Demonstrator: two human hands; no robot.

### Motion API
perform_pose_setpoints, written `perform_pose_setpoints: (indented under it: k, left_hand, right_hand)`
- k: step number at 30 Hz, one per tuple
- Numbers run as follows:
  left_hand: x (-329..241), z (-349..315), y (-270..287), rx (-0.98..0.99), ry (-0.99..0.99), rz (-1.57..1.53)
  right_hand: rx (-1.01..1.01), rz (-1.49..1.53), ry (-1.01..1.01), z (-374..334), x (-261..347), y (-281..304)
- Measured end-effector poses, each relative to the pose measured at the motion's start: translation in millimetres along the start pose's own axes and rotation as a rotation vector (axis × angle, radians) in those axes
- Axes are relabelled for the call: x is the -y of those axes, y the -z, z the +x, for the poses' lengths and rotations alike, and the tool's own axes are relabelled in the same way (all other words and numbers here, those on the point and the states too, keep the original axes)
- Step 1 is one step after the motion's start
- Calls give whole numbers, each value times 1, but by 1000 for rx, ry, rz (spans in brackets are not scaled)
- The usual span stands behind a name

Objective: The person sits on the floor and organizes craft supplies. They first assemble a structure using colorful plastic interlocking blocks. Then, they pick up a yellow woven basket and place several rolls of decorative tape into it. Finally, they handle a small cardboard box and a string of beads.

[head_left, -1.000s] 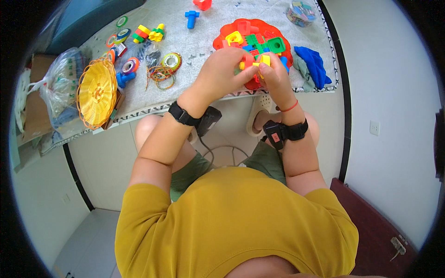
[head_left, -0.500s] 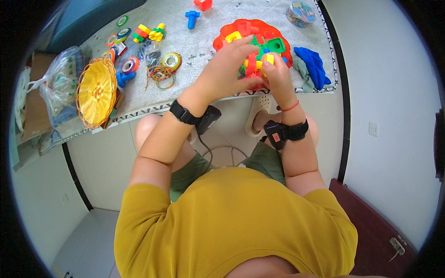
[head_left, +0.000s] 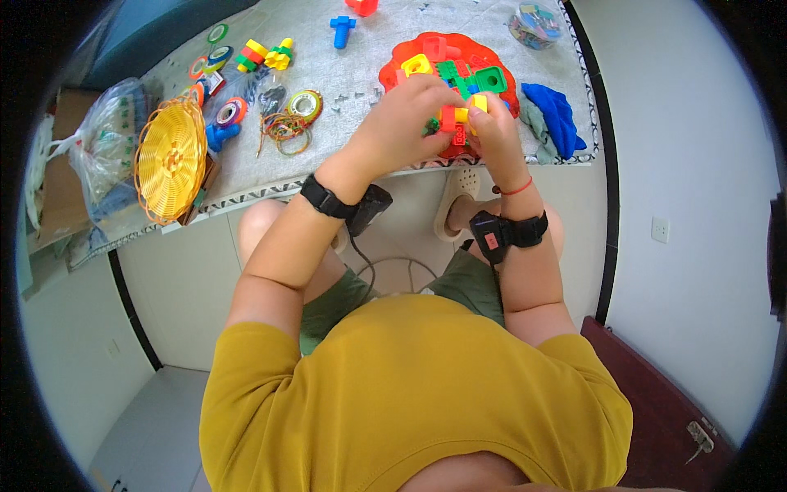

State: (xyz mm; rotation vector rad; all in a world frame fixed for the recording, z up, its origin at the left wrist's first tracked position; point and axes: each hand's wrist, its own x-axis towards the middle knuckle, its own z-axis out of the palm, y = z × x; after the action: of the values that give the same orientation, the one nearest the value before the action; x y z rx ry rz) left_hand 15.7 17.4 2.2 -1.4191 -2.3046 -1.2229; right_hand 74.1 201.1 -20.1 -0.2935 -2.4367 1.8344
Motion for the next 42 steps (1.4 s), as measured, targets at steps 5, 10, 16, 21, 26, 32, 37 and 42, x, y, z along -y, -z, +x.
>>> perform_pose_setpoints:
  k: [5,10,16,21,26,32,37,42]
  left_hand:
    - [-5,1,-3,-43,274,-248]
    - [-10,9,1,-11,128,-124]
    - [-12,3,-1,26,344,-158]
    - [-4,6,-2,-12,6,-50]
    - [-14,3,0,51,411,-214]
    - [2,5,-5,-74,-39,-59]
    - [-15,9,9,117,460,-265]
    - [-1,7,-3,-99,-95,-21]
  right_hand:
    - [73,66,95,0,-10,-2]
    - [37,86,3,0,-6,1]
    - [5,47,22,-1,-1,0]
    - [4,56,1,-3,7,2]
    - [12,-60,103,-1,-5,2]
    - [17,156,-31,-1,1,2]
    - [16,21,36,2,-14,-1]
    - [-32,61,-50,-2,9,1]
